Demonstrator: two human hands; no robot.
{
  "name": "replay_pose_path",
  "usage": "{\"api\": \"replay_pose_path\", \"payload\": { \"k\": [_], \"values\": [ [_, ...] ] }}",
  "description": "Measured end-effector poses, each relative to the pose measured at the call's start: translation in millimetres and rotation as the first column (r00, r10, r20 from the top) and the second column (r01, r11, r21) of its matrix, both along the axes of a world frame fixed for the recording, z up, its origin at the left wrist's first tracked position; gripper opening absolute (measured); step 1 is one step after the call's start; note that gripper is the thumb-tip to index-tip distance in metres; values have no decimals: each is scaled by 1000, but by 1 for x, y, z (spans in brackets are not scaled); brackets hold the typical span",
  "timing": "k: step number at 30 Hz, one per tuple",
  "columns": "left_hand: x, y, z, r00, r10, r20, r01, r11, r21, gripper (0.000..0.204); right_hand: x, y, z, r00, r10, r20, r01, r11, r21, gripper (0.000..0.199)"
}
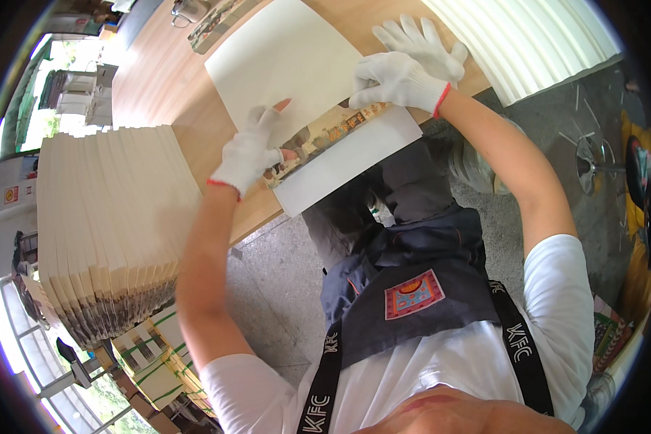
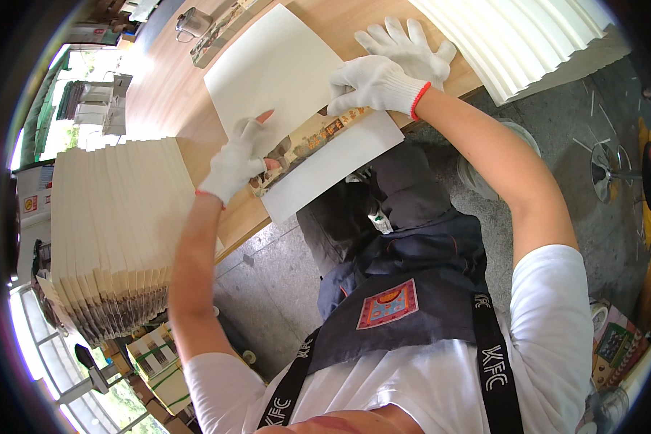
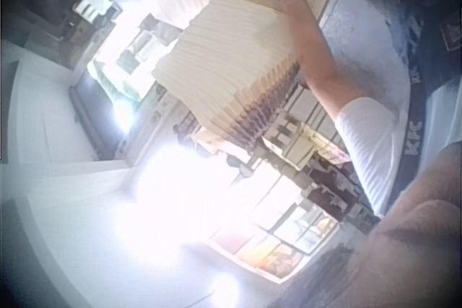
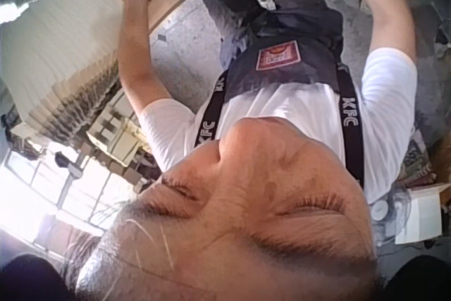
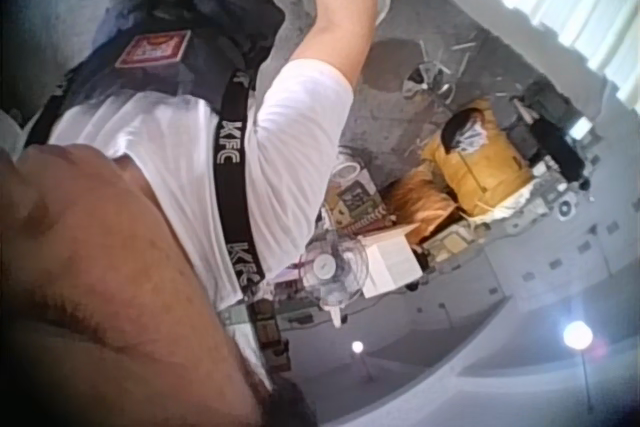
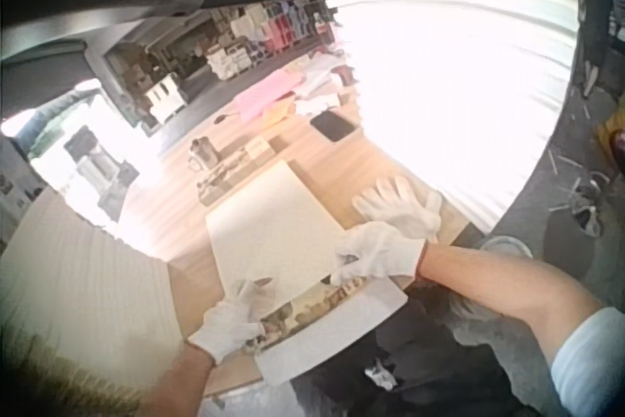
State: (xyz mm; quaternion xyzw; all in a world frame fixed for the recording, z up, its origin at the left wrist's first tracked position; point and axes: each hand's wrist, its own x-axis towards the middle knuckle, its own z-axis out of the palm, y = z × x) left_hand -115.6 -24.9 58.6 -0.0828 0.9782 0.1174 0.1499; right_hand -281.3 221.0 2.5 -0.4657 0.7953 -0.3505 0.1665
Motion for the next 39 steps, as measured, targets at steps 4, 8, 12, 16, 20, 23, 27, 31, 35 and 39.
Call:
{"api": "replay_pose_path", "payload": {
  "k": [4,8,12,16,20,23,27,31,35,39],
  "values": [
    [-45,6,13,845,-492,209,523,841,-138,90,-2,-1,0,1000,-9,-28,10,999,36,30],
    [-83,25,13,615,-634,469,755,645,-118,99,2,-1,-5,991,-46,-126,46,999,-4,26],
    [-85,33,16,640,-610,467,728,675,-116,106,-6,27,-11,338,-338,-878,289,925,-245,21],
    [-86,26,11,666,-584,463,648,761,26,104,-25,68,-39,489,-366,-792,555,831,-41,33],
    [-90,26,17,625,-605,493,717,695,-55,97,-28,69,-30,834,-508,-214,389,817,-426,27],
    [-90,35,28,614,-588,526,700,714,-20,88,-4,48,-9,824,32,-565,-184,959,-215,31],
    [-89,26,14,631,-609,481,691,723,9,79,14,33,-10,629,163,-760,-312,949,-54,31],
    [-101,3,-31,741,-604,294,618,784,54,87,64,-32,-10,597,234,-768,-449,890,-79,34],
    [-105,38,-5,839,-39,543,-34,992,125,92,124,-110,-26,624,306,-719,-372,926,71,43],
    [-95,2,-16,721,-628,292,632,769,93,93,153,-137,-17,637,216,-740,-324,946,-3,47]
  ]
}}
